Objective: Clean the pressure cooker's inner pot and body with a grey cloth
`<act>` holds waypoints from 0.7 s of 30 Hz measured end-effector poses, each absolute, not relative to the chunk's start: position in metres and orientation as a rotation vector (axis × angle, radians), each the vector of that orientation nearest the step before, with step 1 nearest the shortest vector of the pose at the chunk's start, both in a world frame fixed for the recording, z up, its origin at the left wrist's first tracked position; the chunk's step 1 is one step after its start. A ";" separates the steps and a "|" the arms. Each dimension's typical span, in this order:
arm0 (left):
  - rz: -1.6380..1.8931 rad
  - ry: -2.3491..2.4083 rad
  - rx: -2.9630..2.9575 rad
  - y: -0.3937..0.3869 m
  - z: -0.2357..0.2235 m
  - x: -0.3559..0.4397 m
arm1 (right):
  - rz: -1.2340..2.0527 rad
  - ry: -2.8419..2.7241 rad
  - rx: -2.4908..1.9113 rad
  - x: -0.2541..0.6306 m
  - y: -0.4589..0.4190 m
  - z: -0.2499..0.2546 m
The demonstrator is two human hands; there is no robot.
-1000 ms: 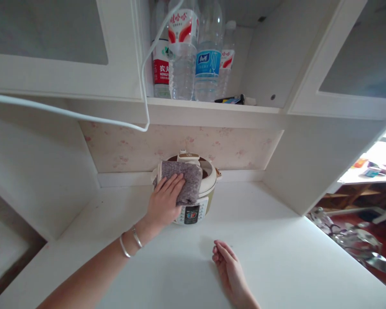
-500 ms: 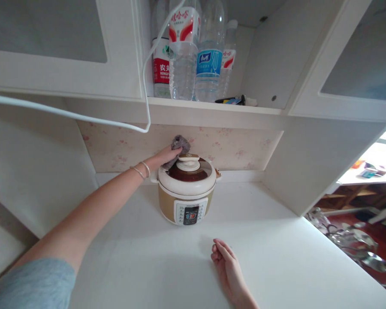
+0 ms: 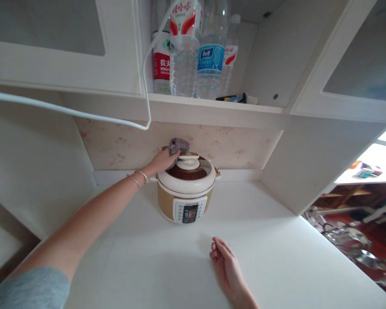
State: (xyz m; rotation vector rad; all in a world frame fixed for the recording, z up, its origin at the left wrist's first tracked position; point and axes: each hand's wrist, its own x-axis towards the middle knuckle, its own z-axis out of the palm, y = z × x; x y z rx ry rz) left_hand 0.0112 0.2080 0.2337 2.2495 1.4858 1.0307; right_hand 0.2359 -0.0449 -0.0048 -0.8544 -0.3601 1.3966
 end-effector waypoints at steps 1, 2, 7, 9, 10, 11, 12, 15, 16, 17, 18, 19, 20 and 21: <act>1.033 1.555 2.252 0.199 0.227 0.006 | 1.398 -0.363 -0.854 0.236 -0.045 -0.004; 1.039 1.617 2.260 0.188 0.221 0.003 | 1.401 -0.365 -0.852 0.236 -0.045 -0.003; 1.173 1.637 2.566 0.120 0.196 0.006 | 1.411 -0.354 -0.836 0.235 -0.043 -0.003; 1.156 1.455 2.795 0.094 0.190 0.016 | 1.412 -0.360 -0.838 0.235 -0.043 -0.004; 1.119 1.355 2.890 0.084 0.189 0.024 | 1.412 -0.362 -0.839 0.236 -0.043 -0.005; 1.081 1.271 2.960 0.077 0.189 0.032 | 1.411 -0.363 -0.839 0.236 -0.044 -0.006; 1.053 1.213 3.007 0.073 0.191 0.041 | 1.412 -0.363 -0.839 0.236 -0.044 -0.006; 1.020 1.159 3.067 0.082 0.200 0.074 | 1.401 -0.365 -0.845 0.236 -0.046 -0.007; 1.007 1.152 3.081 0.089 0.204 0.085 | 1.394 -0.367 -0.848 0.236 -0.046 -0.008; 0.989 1.141 3.096 0.097 0.208 0.096 | 1.386 -0.370 -0.849 0.236 -0.046 -0.008; 0.972 1.129 3.110 0.105 0.211 0.107 | 1.379 -0.373 -0.849 0.236 -0.046 -0.009; 0.954 1.113 3.123 0.113 0.214 0.116 | 1.373 -0.375 -0.848 0.236 -0.047 -0.010; 0.943 1.095 3.133 0.119 0.215 0.123 | 1.368 -0.376 -0.846 0.236 -0.047 -0.011; 0.939 1.080 3.138 0.123 0.216 0.129 | 1.364 -0.377 -0.844 0.236 -0.047 -0.012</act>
